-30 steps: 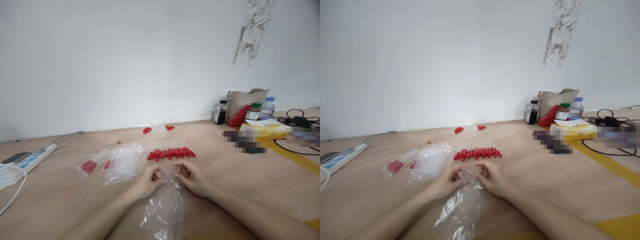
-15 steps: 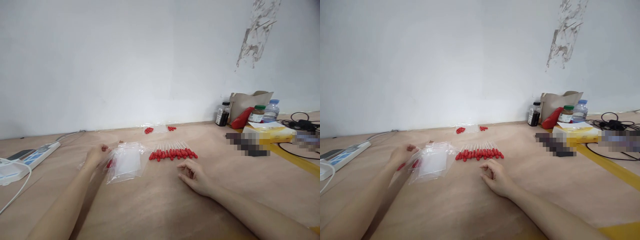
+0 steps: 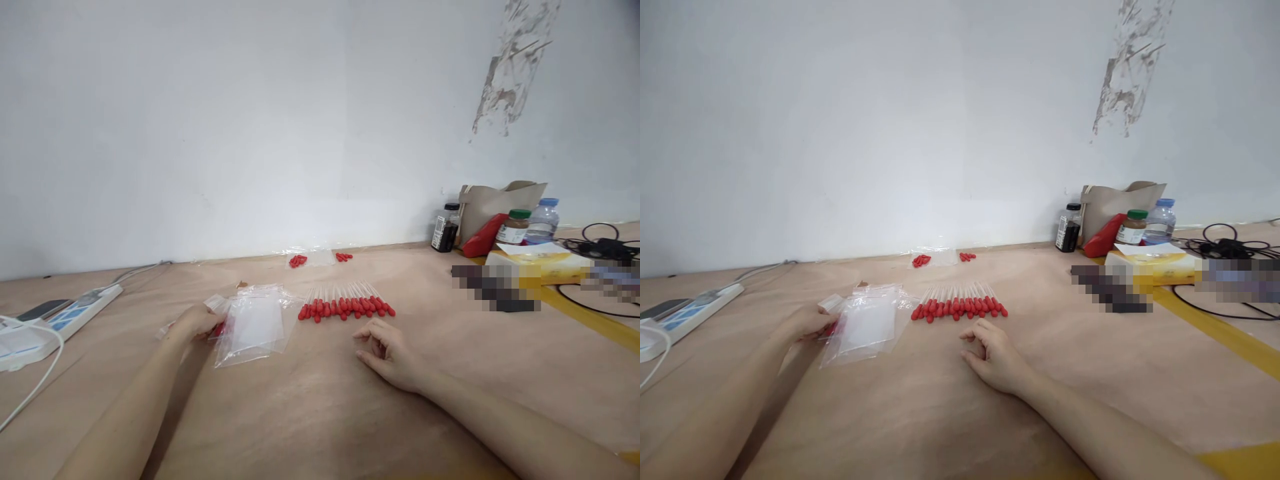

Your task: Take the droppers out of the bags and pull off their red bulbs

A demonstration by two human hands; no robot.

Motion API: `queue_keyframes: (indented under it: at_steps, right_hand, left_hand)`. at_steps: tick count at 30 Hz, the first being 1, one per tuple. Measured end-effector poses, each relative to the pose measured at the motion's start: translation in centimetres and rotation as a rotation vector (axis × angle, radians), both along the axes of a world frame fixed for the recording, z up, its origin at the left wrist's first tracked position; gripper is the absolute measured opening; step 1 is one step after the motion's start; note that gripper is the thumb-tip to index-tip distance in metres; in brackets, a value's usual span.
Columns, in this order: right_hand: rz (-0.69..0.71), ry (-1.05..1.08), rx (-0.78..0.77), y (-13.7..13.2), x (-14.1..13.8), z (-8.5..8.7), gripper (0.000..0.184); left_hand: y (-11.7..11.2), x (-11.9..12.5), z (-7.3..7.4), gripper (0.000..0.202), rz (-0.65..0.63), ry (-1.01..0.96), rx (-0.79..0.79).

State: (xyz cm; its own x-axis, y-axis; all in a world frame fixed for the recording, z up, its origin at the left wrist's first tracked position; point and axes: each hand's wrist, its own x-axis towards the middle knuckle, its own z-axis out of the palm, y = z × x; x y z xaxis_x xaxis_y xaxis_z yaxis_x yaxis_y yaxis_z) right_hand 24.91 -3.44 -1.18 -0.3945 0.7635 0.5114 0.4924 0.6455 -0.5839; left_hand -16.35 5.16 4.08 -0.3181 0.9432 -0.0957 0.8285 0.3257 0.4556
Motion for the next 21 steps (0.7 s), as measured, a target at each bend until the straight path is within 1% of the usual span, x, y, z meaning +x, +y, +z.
queue_keyframes:
  at_steps: [4, 7, 12, 14, 15, 18, 19, 21]
  right_hand:
    - [0.009, -0.007, 0.011, 0.0, 0.0, 0.1, 0.021]
    - [0.011, -0.023, 0.013, -0.1, 0.0, 0.2, 0.022]
    - [0.02, -0.028, 0.008, -0.1, 0.0, 0.2, 0.022]
    - [0.026, -0.028, 0.004, -0.1, 0.1, 0.1, 0.022]
    - [0.027, -0.029, 0.004, 0.0, 0.1, 0.1, 0.022]
    - [0.028, -0.035, 0.002, 0.0, 0.2, 0.0, 0.021]
    - [0.029, -0.037, 0.001, 0.0, 0.2, 0.0, 0.02]
    - [0.028, -0.037, -0.003, 0.0, 0.2, 0.0, 0.019]
  left_hand:
    - [0.1, 0.8, -0.1, 0.029, 0.029, -0.018, -0.06]
    - [0.0, 1.4, 0.2, 0.026, 0.046, -0.034, -0.08]
    - [-0.7, 2.7, 1.2, 0.014, 0.047, -0.035, -0.023]
    - [-1.1, 3.1, 1.9, 0.006, 0.06, -0.009, 0.018]
    - [-1.4, 3.2, 2.3, 0.011, 0.077, 0.016, 0.041]
    - [-2.3, 3.2, 4.1, 0.034, 0.148, 0.134, 0.144]
    - [-2.7, 3.2, 4.8, 0.038, 0.165, 0.181, 0.198]
    - [-3.5, 3.8, 6.3, 0.04, 0.165, 0.253, 0.322]
